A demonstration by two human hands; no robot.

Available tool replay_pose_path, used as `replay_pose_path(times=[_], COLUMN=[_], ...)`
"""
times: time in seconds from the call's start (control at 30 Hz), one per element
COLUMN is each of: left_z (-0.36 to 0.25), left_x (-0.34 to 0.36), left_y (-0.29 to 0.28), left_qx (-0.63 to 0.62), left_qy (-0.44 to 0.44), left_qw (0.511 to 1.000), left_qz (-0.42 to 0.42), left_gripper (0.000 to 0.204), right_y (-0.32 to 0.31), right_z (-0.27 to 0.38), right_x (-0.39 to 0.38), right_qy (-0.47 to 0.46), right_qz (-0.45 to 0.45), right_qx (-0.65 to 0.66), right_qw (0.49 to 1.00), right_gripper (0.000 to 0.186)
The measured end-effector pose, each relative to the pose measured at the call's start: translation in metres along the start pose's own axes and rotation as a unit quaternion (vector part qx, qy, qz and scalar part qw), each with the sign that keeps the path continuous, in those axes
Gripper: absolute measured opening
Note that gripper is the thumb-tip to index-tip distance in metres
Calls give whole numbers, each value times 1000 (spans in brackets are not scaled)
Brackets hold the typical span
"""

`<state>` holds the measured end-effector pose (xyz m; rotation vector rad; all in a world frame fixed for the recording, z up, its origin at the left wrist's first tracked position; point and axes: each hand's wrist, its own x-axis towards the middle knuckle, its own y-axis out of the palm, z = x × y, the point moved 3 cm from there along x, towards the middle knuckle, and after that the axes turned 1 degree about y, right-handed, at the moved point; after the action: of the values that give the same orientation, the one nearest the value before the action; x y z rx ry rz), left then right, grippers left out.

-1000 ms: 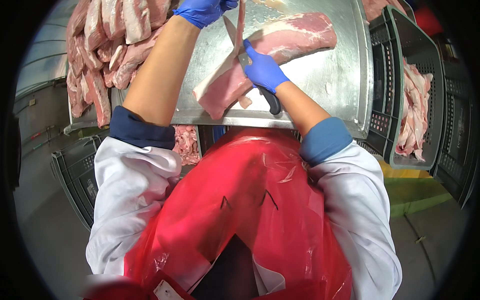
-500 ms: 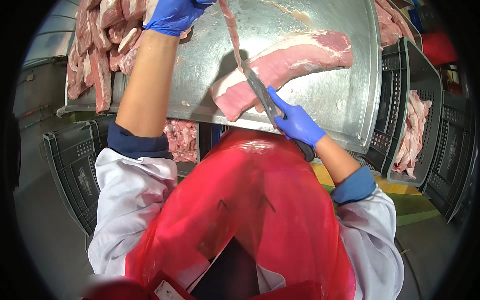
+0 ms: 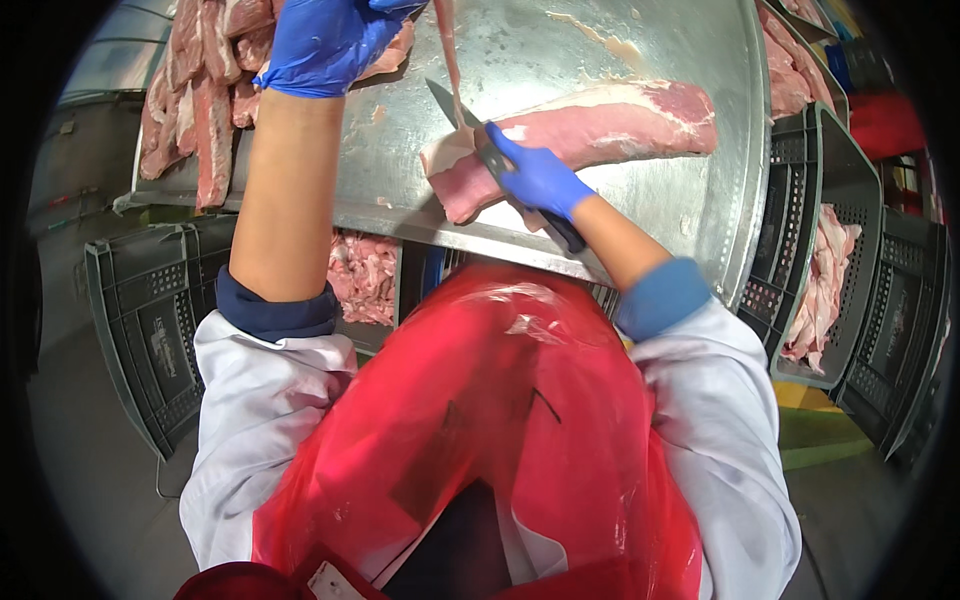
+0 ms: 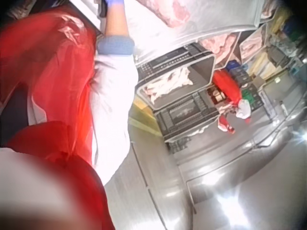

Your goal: The person uses a knife to trim fat and cut large slabs of raw meat on a stainless steel table. They separate the trimmed fat and place it into a nearby bin while continuing to process the meat slabs.

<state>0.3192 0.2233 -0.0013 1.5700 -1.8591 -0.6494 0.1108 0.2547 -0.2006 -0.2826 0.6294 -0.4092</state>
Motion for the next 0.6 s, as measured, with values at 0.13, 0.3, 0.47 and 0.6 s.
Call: replay_pose_path(times=[0.13,0.3,0.47,0.6], left_z=[-44,-43,-64,-85], left_x=[-20,-18,-16,-9], left_y=[-11,12,40,62], left_qx=[-17,-9,22,55], left_qy=[37,62,94,84], left_qw=[996,994,993,993], left_qz=[-76,-85,-74,-66], left_gripper=[13,11,16,23], right_y=[21,37,44,46], right_z=[-9,-52,11,-20], right_x=[-35,-10,7,-36], right_qy=[-51,-211,-50,-138], right_qz=[-6,-83,19,38], right_qx=[-87,-30,61,60], right_qw=[995,973,997,988], right_gripper=[71,71,73,74])
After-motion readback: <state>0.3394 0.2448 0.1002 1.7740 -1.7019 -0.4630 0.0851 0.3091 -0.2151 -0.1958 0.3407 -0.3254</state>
